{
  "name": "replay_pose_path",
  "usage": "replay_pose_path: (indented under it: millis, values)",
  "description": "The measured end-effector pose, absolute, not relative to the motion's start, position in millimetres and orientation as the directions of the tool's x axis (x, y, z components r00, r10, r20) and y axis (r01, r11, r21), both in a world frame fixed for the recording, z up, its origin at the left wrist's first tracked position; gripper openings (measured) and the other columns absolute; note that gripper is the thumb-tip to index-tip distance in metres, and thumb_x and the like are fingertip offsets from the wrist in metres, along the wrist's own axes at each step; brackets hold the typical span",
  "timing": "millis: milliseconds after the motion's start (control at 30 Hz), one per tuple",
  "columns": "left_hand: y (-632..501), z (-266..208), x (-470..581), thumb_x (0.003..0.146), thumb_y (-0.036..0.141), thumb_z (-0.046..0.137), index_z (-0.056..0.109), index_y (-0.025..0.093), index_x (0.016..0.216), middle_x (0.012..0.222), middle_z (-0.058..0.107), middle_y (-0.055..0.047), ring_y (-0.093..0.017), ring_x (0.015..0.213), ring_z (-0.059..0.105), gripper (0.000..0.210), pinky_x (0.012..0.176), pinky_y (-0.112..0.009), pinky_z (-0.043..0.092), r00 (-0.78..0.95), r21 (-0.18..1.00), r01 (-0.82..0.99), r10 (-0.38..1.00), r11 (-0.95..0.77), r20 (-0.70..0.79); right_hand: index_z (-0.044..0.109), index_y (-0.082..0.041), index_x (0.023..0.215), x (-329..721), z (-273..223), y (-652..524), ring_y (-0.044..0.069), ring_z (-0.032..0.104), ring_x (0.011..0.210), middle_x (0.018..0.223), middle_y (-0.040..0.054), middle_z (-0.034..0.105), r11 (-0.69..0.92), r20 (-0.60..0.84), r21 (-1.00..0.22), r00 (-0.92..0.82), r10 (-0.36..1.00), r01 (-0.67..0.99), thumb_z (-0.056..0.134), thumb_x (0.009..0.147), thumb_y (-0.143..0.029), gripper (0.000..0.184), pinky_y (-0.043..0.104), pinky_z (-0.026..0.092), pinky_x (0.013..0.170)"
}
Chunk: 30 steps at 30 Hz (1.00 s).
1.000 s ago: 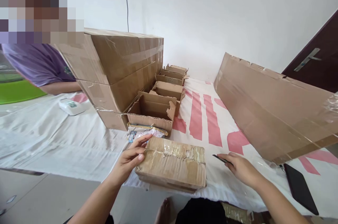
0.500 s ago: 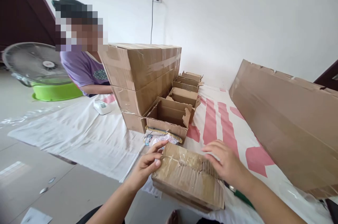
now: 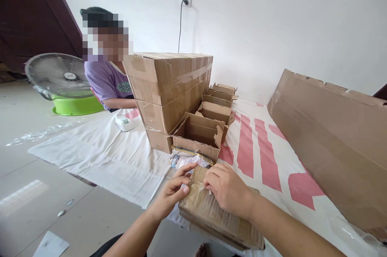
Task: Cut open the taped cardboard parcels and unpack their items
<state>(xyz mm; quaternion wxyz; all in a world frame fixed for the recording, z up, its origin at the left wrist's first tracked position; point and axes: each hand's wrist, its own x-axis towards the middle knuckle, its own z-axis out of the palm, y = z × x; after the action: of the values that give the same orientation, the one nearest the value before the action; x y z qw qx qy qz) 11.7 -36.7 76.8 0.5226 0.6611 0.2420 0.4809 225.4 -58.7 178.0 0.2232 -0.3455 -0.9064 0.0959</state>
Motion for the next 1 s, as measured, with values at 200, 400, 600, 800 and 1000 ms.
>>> replay_pose_path:
  millis: [200, 400, 600, 800, 1000]
  values:
    - [-37.3, 77.1, 11.6, 0.089, 0.040, 0.058, 0.065, 0.018, 0.081, 0.145, 0.043, -0.013, -0.032, 0.131, 0.042, 0.025, 0.106, -0.046, 0.035, 0.416, 0.924, -0.160, 0.825, -0.348, 0.383, 0.055, -0.021, 0.089, 262.9, 191.9, -83.4, 0.017, 0.056, 0.082, 0.086, 0.0033, 0.061, 0.644, 0.384, -0.401, -0.519, 0.764, 0.651, 0.039, 0.096, -0.018, 0.018, 0.032, 0.047, 0.075]
    - [-34.7, 72.8, 9.6, 0.091, 0.038, 0.054, 0.065, 0.018, 0.083, 0.146, 0.042, -0.013, -0.032, 0.132, 0.042, 0.024, 0.105, -0.046, 0.037, 0.419, 0.913, -0.106, 0.815, -0.394, 0.401, 0.060, -0.024, 0.088, 353.5, 178.4, -138.9, 0.017, 0.059, 0.078, 0.083, 0.0011, 0.064, 0.146, 0.302, -0.589, 0.049, 0.952, 0.795, 0.053, 0.091, -0.041, 0.018, 0.029, 0.047, 0.071]
    - [-31.0, 65.6, 7.7, 0.092, 0.033, 0.053, 0.066, 0.022, 0.090, 0.148, 0.041, -0.008, -0.031, 0.136, 0.038, 0.018, 0.109, -0.046, 0.033, 0.418, 0.881, -0.063, 0.789, -0.468, 0.449, 0.056, -0.022, 0.070, 429.1, 135.7, -211.4, 0.013, 0.048, 0.054, 0.059, -0.0019, 0.056, -0.284, 0.004, -0.752, 0.435, 0.901, 0.595, 0.056, 0.078, -0.053, 0.033, 0.026, 0.039, 0.053]
    - [-27.7, 64.5, 11.5, 0.092, 0.036, 0.049, 0.063, 0.026, 0.110, 0.149, 0.040, -0.004, -0.031, 0.139, 0.032, 0.025, 0.117, -0.049, 0.020, 0.398, 0.854, -0.014, 0.781, -0.520, 0.482, 0.045, -0.024, 0.061, 450.8, 70.1, -272.2, 0.011, 0.037, 0.040, 0.044, -0.0049, 0.047, -0.592, -0.226, -0.700, 0.662, 0.714, 0.399, 0.043, 0.069, -0.059, 0.036, 0.025, 0.030, 0.044]
    - [-27.0, 65.0, 13.2, 0.091, 0.037, 0.050, 0.064, 0.027, 0.106, 0.147, 0.042, -0.002, -0.031, 0.137, 0.034, 0.024, 0.117, -0.049, 0.020, 0.375, 0.851, -0.020, 0.786, -0.524, 0.492, 0.050, -0.024, 0.058, 447.2, 20.7, -291.0, 0.020, 0.054, 0.053, 0.049, -0.0004, 0.055, -0.676, -0.149, -0.577, 0.756, 0.638, 0.457, 0.045, 0.070, -0.051, 0.029, 0.031, 0.038, 0.056]
